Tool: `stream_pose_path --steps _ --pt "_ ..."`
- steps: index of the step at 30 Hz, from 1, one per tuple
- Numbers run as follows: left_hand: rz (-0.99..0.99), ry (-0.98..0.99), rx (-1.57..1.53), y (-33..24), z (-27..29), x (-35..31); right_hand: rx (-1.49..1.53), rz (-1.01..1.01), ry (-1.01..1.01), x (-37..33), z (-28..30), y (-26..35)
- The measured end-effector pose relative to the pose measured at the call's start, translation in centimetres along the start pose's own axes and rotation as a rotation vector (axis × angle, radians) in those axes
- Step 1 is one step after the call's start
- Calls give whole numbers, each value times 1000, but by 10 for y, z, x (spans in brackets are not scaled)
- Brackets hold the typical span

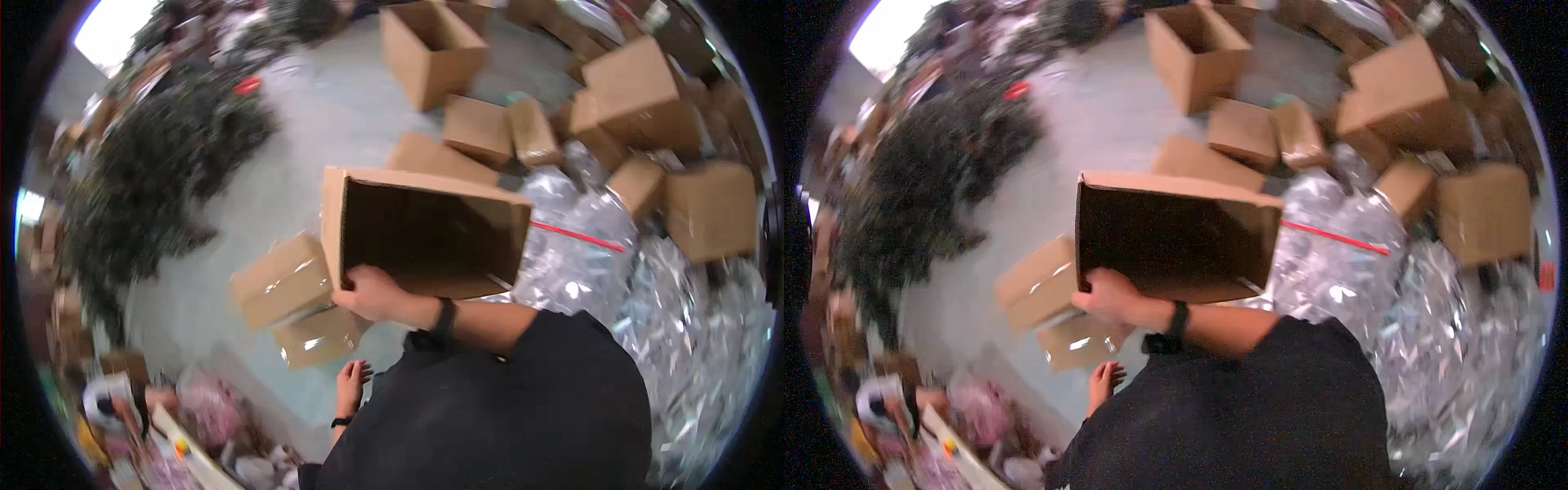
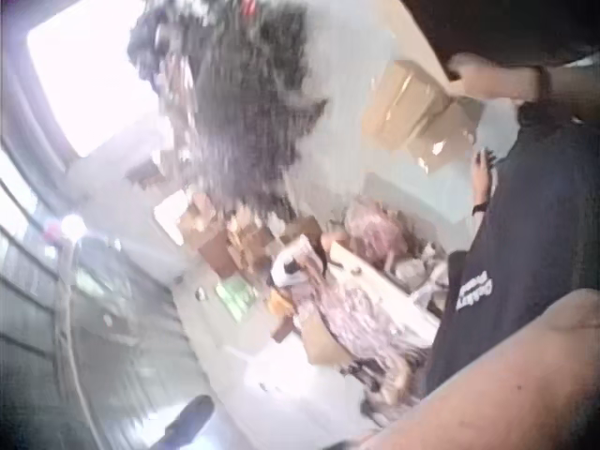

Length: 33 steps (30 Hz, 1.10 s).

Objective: The recorder packs small pink-and-white packets into cardboard boxes and seals the boxes with tape in a warehouse setting.

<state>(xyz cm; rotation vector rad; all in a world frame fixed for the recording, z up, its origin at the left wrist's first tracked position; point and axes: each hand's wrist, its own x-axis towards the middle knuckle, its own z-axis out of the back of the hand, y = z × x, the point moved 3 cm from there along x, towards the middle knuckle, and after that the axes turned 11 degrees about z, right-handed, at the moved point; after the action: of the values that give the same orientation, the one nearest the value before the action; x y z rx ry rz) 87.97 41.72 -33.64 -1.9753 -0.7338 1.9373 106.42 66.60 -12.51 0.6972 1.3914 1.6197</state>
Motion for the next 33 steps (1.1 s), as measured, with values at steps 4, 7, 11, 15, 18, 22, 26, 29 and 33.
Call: stream_pose_path --steps 4,7,11,15,18,22,26,29,33 --pt "-194 -116 30 39 67 -39 -211 283 593 -98 -76 93" --pt "-239 -124 -809 126 171 -74 -105 699 798 -172 -153 133" --pt "-514 -764 -1163 134 268 -251 70 678 1055 -197 -237 138" --pt "-970 -844 -1202 239 288 -387 -146 749 1519 -214 -299 177" --pt "-878 -956 -1364 296 260 -416 -10 824 1680 -222 -351 179" --pt "-603 -1167 -1483 387 183 -367 41 680 1909 -226 -397 185" --pt "-336 -1036 -1844 363 84 -295 52 677 2016 -192 -454 184" --pt "-297 -1121 -1920 363 49 -265 111 1055 1954 -163 -512 179" --pt "-188 -1298 -1931 338 100 -277 82 1191 2017 -137 -590 193"
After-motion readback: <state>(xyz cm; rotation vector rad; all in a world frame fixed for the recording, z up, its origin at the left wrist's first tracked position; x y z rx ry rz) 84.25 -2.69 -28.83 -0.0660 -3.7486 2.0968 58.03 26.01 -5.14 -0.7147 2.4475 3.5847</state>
